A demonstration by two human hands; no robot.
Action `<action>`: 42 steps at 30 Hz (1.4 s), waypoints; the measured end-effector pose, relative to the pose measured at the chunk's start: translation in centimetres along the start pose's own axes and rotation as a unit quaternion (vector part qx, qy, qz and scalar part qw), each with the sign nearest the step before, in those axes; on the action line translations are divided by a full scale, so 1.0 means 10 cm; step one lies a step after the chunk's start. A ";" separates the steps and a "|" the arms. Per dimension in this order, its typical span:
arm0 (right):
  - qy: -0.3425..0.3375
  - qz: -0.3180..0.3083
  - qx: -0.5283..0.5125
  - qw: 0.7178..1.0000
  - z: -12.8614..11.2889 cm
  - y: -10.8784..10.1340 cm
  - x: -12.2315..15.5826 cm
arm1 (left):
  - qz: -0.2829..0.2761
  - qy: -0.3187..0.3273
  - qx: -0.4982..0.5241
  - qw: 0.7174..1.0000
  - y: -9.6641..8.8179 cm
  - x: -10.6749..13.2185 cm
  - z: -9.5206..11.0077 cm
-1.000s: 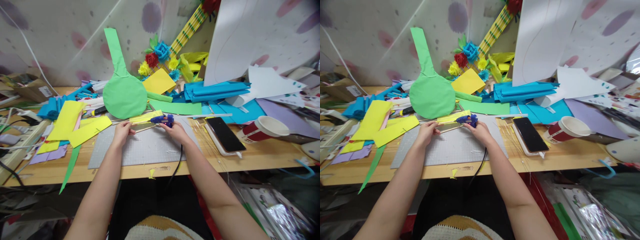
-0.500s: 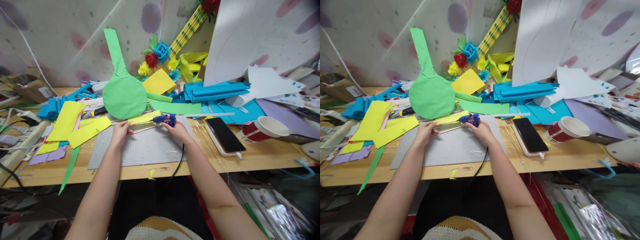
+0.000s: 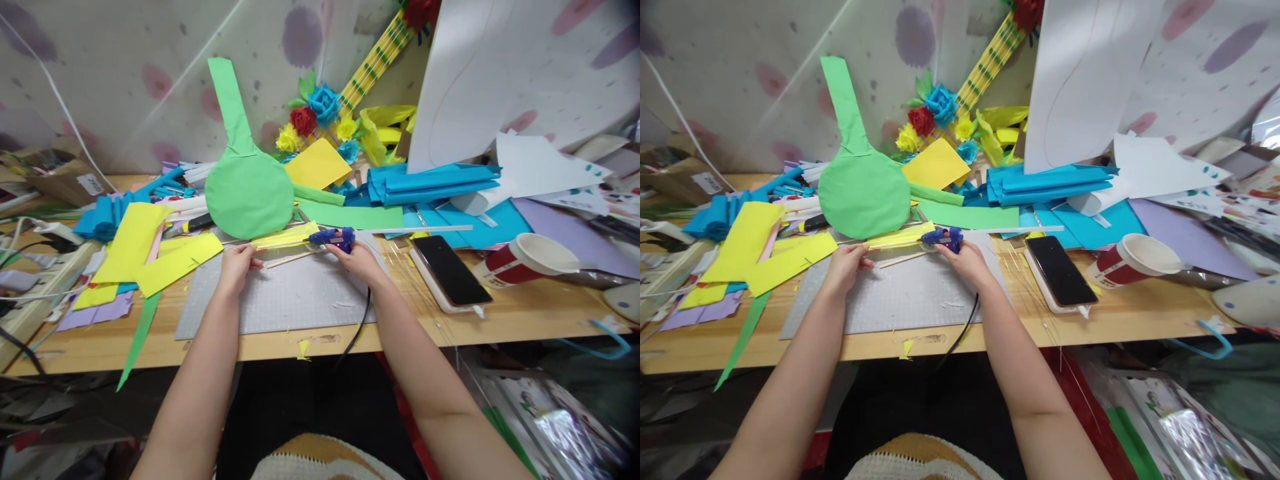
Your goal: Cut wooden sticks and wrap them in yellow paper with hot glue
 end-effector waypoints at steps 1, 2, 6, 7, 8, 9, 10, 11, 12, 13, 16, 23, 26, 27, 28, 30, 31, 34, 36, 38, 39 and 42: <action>-0.001 0.002 -0.001 1.000 0.00 0.00 0.00 | -0.001 0.001 0.000 1.000 0.00 0.00 0.00; -0.002 0.003 -0.003 1.000 0.00 -0.01 -0.01 | -0.001 0.001 -0.001 1.000 0.00 0.00 0.00; 0.001 0.002 -0.001 1.000 0.03 -0.01 -0.02 | 0.003 -0.003 -0.003 1.000 -0.01 0.00 0.00; 0.003 0.001 0.002 1.000 0.04 -0.01 -0.02 | 0.004 -0.002 -0.002 1.000 -0.01 0.00 0.00; 0.005 0.001 0.005 1.000 0.04 -0.02 -0.02 | 0.005 -0.001 -0.002 1.000 -0.01 0.00 0.00; 0.007 0.001 0.009 1.000 0.05 -0.02 -0.02 | 0.005 -0.001 -0.002 1.000 -0.01 -0.01 0.00; 0.008 0.000 0.011 1.000 0.05 -0.02 -0.02 | 0.006 0.000 -0.003 1.000 -0.02 -0.01 0.00; 0.009 0.000 0.014 1.000 0.05 -0.02 -0.02 | 0.007 0.000 -0.004 1.000 -0.02 -0.02 -0.01; 0.010 -0.001 0.015 1.000 0.05 -0.03 -0.02 | 0.006 0.000 -0.004 1.000 -0.03 -0.02 -0.01; 0.011 -0.002 0.016 1.000 0.06 -0.03 -0.02 | 0.005 0.000 -0.003 1.000 -0.03 -0.03 -0.01; 0.010 -0.003 0.014 1.000 0.07 -0.04 -0.03 | 0.000 0.001 -0.001 1.000 -0.03 -0.04 -0.02; 0.012 -0.002 0.017 1.000 0.14 -0.04 -0.06 | -0.004 0.007 -0.006 1.000 -0.03 -0.03 -0.02; 0.015 -0.004 0.015 1.000 0.14 -0.05 -0.06 | 0.001 0.009 -0.005 1.000 -0.04 -0.02 0.00; 0.015 -0.004 0.014 1.000 0.14 -0.05 -0.06 | 0.002 0.009 -0.005 1.000 -0.04 -0.02 0.00; 0.015 -0.003 0.014 1.000 0.14 -0.06 -0.06 | 0.002 0.009 -0.006 1.000 -0.04 -0.02 0.00; 0.012 -0.001 0.012 1.000 0.14 -0.07 -0.06 | 0.003 0.008 -0.010 1.000 -0.04 -0.02 0.01; 0.010 0.000 0.011 1.000 0.15 -0.07 -0.06 | 0.004 0.008 -0.011 1.000 -0.04 -0.02 0.01; 0.003 0.002 0.005 1.000 0.16 -0.07 -0.07 | 0.007 0.012 -0.011 1.000 -0.05 -0.02 0.01; 0.001 0.000 0.002 1.000 0.17 -0.08 -0.08 | 0.006 0.013 -0.011 1.000 -0.05 -0.02 0.01; 0.003 -0.003 0.000 1.000 0.18 -0.09 -0.08 | 0.006 0.013 -0.011 1.000 -0.06 -0.03 0.00; 0.006 -0.002 -0.001 1.000 0.19 -0.10 -0.08 | 0.007 0.013 -0.012 1.000 -0.06 -0.03 0.00; 0.017 -0.006 -0.005 1.000 0.19 -0.13 -0.08 | 0.010 0.013 -0.011 1.000 -0.07 -0.05 -0.01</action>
Point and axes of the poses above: each hand's wrist, its own x-axis away from the middle knuckle, its own y-axis out of the palm, z = x × y, the point moved 5 cm from there along -x, towards the middle knuckle, and after that the axes turned 1 degree about z, right-handed, at the moved point
